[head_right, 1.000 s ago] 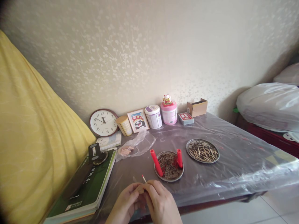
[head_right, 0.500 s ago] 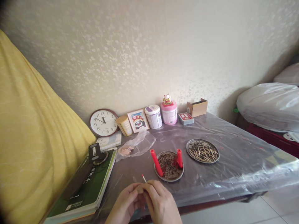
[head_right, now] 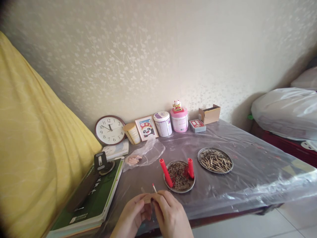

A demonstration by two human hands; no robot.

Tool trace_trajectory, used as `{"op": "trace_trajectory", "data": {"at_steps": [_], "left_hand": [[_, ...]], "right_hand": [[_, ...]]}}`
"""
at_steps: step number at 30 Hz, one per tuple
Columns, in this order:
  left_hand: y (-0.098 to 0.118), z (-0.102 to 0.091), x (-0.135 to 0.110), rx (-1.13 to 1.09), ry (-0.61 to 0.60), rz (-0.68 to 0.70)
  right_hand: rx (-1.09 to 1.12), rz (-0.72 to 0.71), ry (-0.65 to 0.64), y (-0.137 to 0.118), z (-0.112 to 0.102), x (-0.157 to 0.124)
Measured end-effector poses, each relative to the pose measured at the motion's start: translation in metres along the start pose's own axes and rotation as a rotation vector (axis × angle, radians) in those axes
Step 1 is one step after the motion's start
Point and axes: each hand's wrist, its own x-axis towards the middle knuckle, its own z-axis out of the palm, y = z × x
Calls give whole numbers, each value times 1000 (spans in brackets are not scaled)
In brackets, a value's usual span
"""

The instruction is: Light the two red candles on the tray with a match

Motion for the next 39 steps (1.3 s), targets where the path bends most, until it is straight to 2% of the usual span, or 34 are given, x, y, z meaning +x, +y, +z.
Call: {"op": "trace_trajectory", "data": {"at_steps": [7,12,22,28,32,39], "left_hand": [[7,-2,-4,-212,52,9],[10,0,-4,-337,30,-10],[11,1,-4,-351,-1,-4],[7,-1,-3,-357,-11,15],[8,-1,-5,-336,-14,3],[3,-3,0,-278,-7,41]], "right_hand": [[39,69,144,1,2,0],[70,68,169,2,3,0],[153,110,106,-3,-1,3],[152,176,207,-1,-1,4],[261,276,233,2,0,4],[519,653,274,8,4,4]]}}
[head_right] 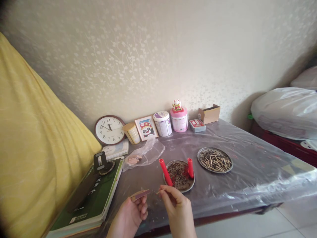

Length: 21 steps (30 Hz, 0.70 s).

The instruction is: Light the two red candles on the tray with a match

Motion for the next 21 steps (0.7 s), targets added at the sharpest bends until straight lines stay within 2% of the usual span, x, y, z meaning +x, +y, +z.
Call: {"op": "trace_trajectory", "data": {"at_steps": [2,10,15,21], "left_hand": [[-1,-2,2,30,8,3],[-4,0,2,191,37,20],[-5,3,2,263,-3,23],[-7,5,1,263,22,5]], "right_hand": [[40,32,-6,0,0,0],[26,9,7,-3,0,-2],[18,-54,-13,-7,3,-7],[-16,-94,-12,-7,3,-8]]}}
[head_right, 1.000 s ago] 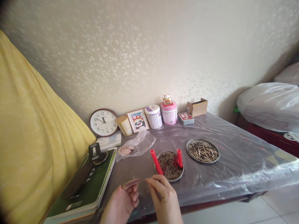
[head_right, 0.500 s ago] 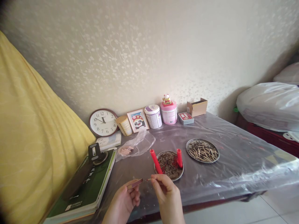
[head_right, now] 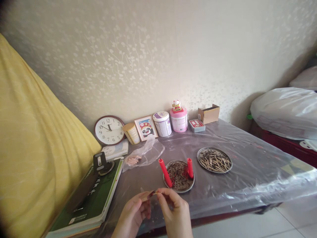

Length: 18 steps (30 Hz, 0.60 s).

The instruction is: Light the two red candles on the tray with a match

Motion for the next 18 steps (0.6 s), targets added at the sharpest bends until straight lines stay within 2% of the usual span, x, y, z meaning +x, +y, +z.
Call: {"op": "trace_trajectory", "data": {"at_steps": [8,18], "left_hand": [[-5,-1,1,-25,-21,-49],[-3,-3,1,6,16,11]], "right_hand": [[-68,-50,7,-2,-3,0],[-149,-194,24,-7,-3,0]]}}
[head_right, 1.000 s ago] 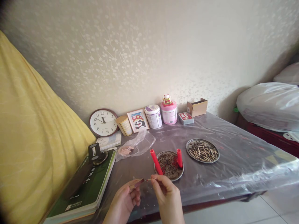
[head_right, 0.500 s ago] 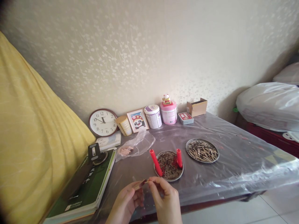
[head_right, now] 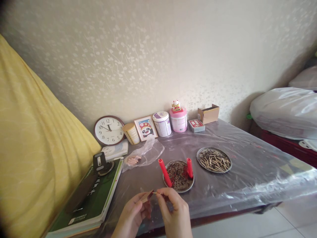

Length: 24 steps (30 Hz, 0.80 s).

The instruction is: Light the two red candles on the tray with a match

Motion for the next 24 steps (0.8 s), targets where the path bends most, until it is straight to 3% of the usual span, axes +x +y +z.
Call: {"op": "trace_trajectory", "data": {"at_steps": [15,24], "left_hand": [[1,1,-1,27,7,33],[4,4,0,55,27,64]], "right_hand": [[-93,-227,-25,-5,-5,-4],[-98,-442,-34,-16,-8,-1]]}}
